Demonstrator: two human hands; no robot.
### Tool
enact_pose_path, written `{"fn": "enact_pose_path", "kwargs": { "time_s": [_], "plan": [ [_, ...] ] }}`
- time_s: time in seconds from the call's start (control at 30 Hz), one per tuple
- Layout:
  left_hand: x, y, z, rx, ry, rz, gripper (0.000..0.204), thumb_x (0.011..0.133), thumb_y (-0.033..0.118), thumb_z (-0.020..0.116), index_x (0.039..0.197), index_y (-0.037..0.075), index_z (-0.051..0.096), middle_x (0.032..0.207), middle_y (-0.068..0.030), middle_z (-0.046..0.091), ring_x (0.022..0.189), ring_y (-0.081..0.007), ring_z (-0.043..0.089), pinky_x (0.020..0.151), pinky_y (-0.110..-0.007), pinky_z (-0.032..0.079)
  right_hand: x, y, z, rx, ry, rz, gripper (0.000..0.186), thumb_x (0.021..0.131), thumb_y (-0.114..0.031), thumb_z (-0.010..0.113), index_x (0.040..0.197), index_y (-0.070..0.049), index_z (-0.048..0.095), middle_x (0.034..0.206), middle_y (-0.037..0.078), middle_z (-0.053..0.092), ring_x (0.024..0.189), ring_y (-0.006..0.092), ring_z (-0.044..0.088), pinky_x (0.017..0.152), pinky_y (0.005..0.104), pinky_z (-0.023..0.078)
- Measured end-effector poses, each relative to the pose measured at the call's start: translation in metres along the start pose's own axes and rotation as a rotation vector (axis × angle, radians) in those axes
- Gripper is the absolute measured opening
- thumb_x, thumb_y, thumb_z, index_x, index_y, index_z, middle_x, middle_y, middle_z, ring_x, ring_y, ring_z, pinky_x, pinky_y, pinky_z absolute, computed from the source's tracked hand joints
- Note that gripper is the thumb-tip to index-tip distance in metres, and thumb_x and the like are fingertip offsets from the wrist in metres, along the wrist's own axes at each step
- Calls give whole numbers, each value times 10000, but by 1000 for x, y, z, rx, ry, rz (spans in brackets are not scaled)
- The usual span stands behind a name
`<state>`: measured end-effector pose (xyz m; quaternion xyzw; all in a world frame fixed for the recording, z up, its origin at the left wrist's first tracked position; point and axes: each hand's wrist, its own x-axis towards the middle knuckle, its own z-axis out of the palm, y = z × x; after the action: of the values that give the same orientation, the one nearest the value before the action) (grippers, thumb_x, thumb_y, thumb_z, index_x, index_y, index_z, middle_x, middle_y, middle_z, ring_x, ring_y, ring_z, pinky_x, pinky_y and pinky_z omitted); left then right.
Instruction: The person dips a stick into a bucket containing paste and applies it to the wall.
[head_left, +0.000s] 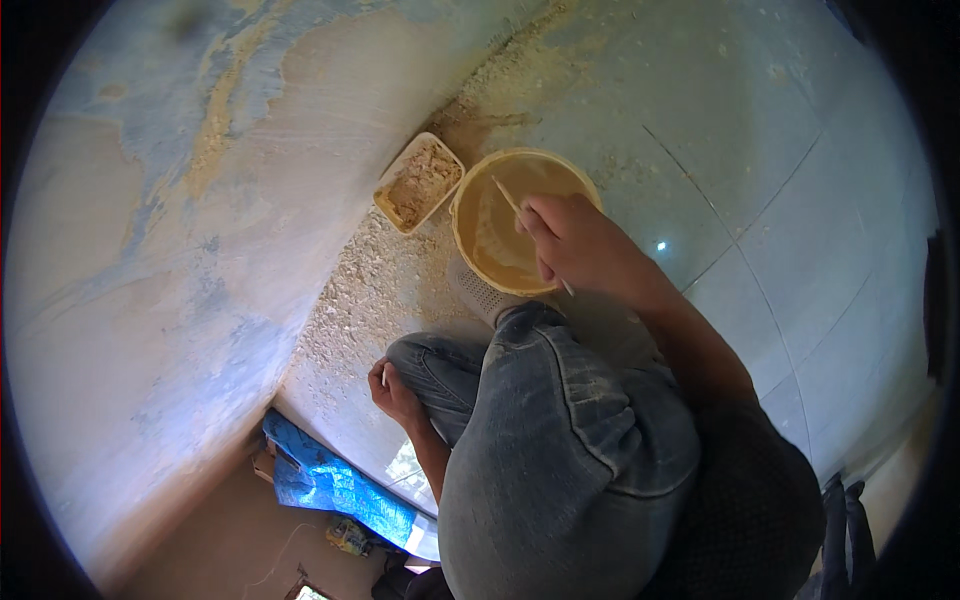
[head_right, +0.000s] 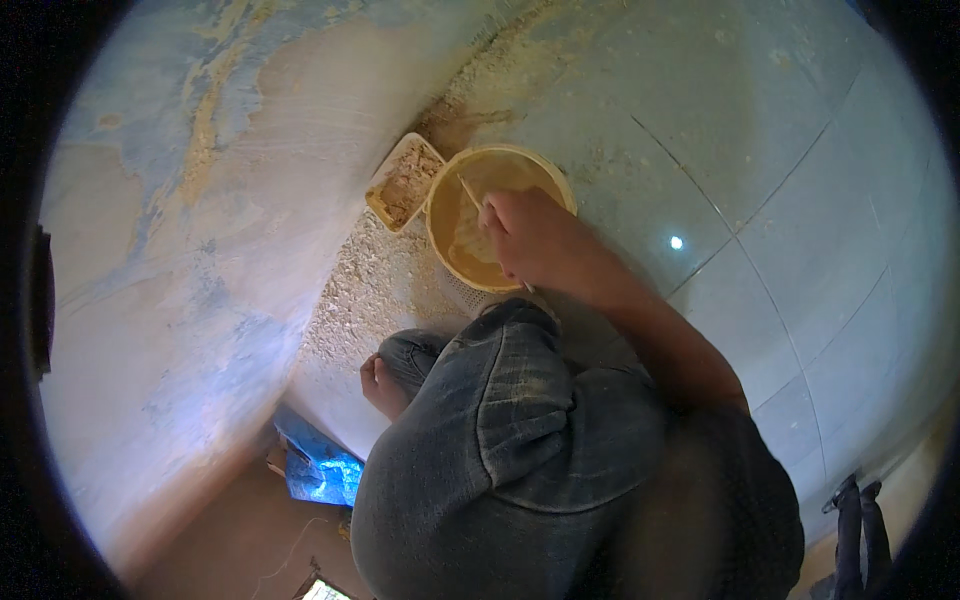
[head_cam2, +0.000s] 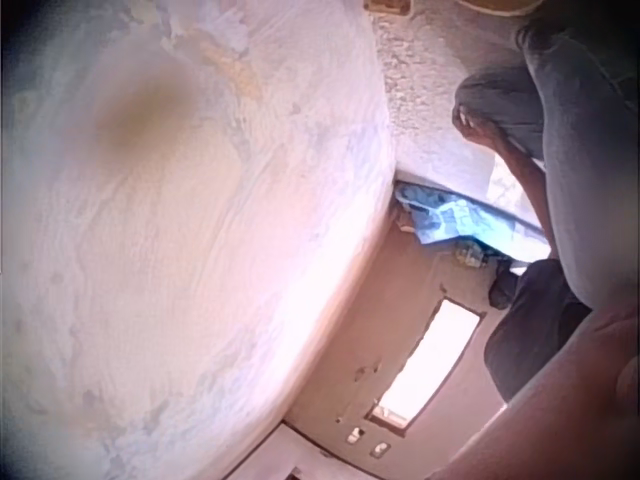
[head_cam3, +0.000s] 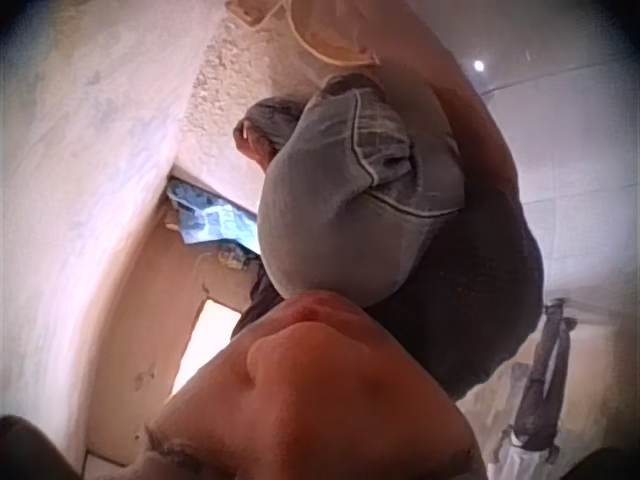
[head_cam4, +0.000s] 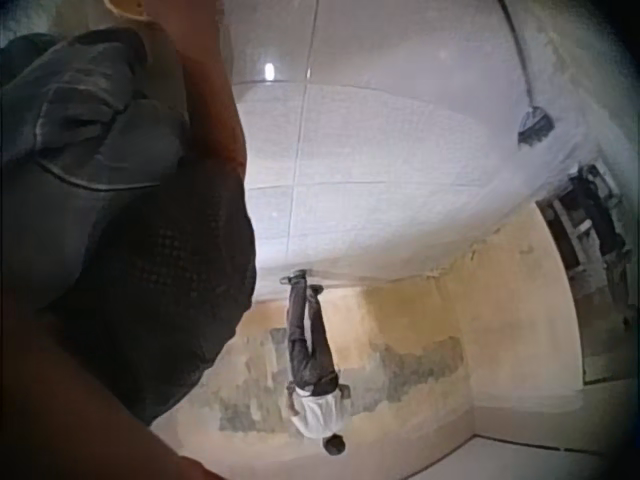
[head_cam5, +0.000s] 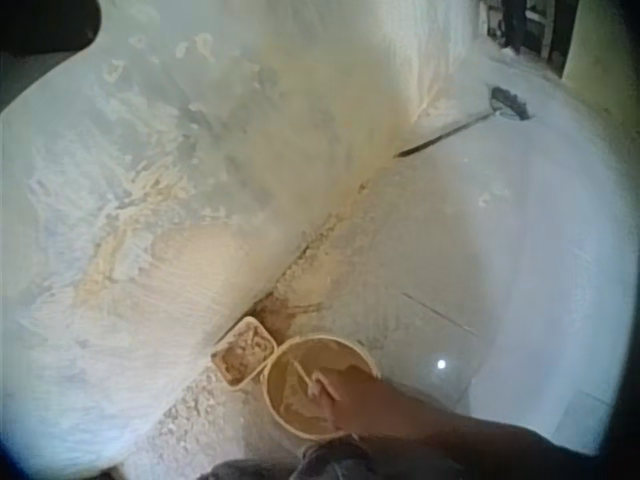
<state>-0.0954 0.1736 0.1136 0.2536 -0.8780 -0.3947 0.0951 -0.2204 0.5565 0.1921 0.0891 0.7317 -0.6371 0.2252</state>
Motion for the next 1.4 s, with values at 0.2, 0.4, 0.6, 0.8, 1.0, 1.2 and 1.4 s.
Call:
{"fn": "enact_pose_path", "kwargs": {
  "time_s": [0.2,0.4,0.6,0.8,1.0,1.2,1.4],
  "plan": [
    [7,5,2,-45,10,-50,224,911,143,554,1009,-47,621,966,-126,633,880,-198,586,819,-312,477,30,20,12,-535,75,-271,160,884,-97,476,826,14,576,706,204,627,676,352,631,638,444,486],
    [28,8,15,-84,9,19,208,919,102,542,1027,-57,623,998,-134,650,905,-203,613,836,-316,486,28,20,7,-586,45,-260,133,820,-86,530,823,18,613,788,227,641,798,396,628,726,484,480],
    [41,108,93,-471,-214,15,223,935,166,513,1073,32,625,1072,-77,638,1054,-183,577,927,-342,434,34,7,10,-811,-92,-183,146,782,-65,563,854,23,654,849,228,666,843,383,655,751,460,522],
    [26,155,158,-778,-395,-7,377,1013,283,411,1317,58,416,1266,-153,540,1202,-261,509,1003,-398,396,58,12,26,-919,-163,-254,130,766,-49,586,837,4,682,889,193,685,855,346,679,736,434,551],
    [9,160,183,-1021,-503,-37,463,1027,383,348,1356,57,349,1288,-180,509,1223,-297,488,1048,-425,378,71,23,30,-969,-156,-265,129,759,-61,619,846,12,681,885,194,680,883,332,677,731,420,557],
    [17,154,184,-1104,-599,-116,508,1031,411,304,1393,55,330,1361,-167,456,1260,-280,458,1081,-408,359,69,11,33,-913,-175,-357,127,720,-54,641,825,1,687,885,185,678,862,337,674,716,429,545],
    [14,156,186,-1046,-709,-93,492,1051,354,264,1419,32,324,1406,-153,410,1297,-247,415,1089,-377,338,63,30,31,-913,-122,-395,88,691,-78,643,748,-25,685,830,184,674,819,351,667,694,458,524]
  ]
}}
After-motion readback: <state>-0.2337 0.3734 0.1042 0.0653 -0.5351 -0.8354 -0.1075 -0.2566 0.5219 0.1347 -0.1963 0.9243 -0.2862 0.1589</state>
